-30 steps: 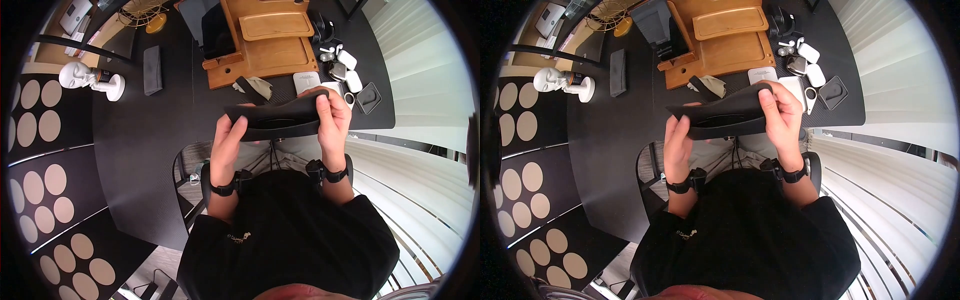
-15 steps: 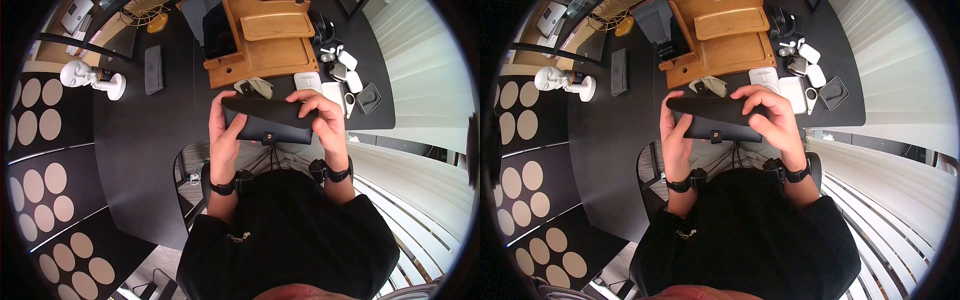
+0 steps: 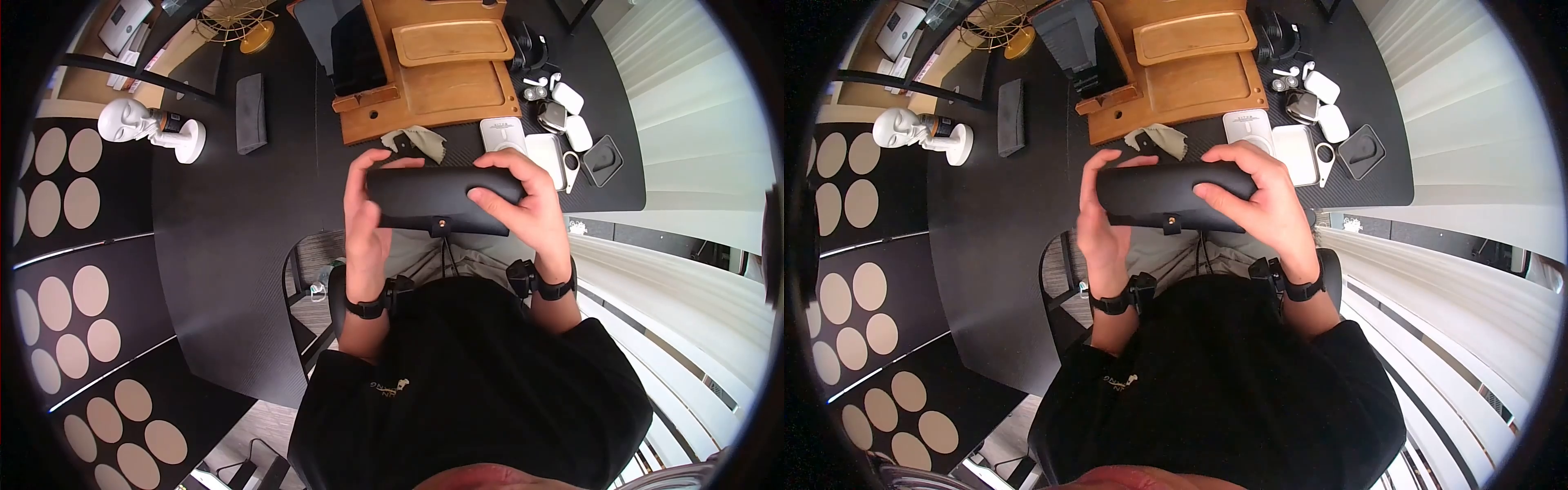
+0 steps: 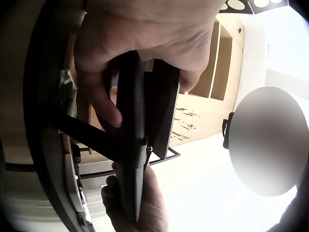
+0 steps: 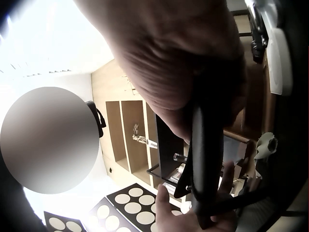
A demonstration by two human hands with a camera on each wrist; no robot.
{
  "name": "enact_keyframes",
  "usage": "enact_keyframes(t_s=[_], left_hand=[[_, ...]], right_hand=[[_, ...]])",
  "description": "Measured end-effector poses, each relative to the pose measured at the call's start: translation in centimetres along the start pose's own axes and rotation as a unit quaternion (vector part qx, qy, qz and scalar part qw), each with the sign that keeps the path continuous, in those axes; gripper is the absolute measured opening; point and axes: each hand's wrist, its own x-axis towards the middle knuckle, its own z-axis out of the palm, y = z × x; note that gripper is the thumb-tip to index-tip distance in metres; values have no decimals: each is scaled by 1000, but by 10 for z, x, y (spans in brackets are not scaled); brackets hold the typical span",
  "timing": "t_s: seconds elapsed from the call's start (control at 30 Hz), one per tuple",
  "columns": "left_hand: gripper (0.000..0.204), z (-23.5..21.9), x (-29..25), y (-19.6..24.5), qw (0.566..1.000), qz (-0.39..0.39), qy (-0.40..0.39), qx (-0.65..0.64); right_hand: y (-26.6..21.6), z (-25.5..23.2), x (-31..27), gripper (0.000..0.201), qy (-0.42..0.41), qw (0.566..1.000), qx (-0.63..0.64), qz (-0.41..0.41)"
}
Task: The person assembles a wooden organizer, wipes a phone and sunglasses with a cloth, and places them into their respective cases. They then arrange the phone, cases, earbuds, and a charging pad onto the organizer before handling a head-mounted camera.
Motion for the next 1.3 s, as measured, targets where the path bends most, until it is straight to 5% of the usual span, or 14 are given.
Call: enact_keyframes(t_s=[0.13,0.2,0.27,0.33,0.4,0.47,0.53,0.67,0.73,0.87,1.07,1.13,1.3], left_hand=[[49,-2,-8,9,976,-130,85,150],[50,-6,-9,11,987,-122,56,83],[49,-16,-11,4,996,-62,36,50],[48,-18,-12,2,1000,0,17,16],[56,-15,-12,5,999,28,-8,-26],[56,-12,-12,6,999,28,-25,-22],[55,-8,-13,6,998,28,-56,-15],[52,-1,-22,12,997,-4,-74,-16],[43,1,-25,19,987,-68,-139,-37],[35,-14,-24,28,957,-166,-226,78],[33,-15,-14,30,945,-147,-161,243],[32,-11,-10,27,939,-112,-57,319],[33,-7,-2,5,965,-18,58,255]], right_hand=[[-1,2,-3,41,21,997,9,-69],[-1,3,-4,38,28,996,60,-66],[3,4,-5,44,28,932,353,-78],[13,-3,-4,58,6,930,355,-100],[9,-11,-5,54,-130,961,238,57],[-1,12,-4,48,-85,981,175,-19],[0,18,-6,38,-207,953,216,41],[-9,25,-8,30,-184,911,313,195],[5,29,-4,22,-85,978,176,77],[18,27,1,34,53,963,264,13],[16,4,-6,32,103,970,220,-16],[7,4,-9,24,109,964,240,-37],[-21,16,-4,14,13,977,-52,-205]])
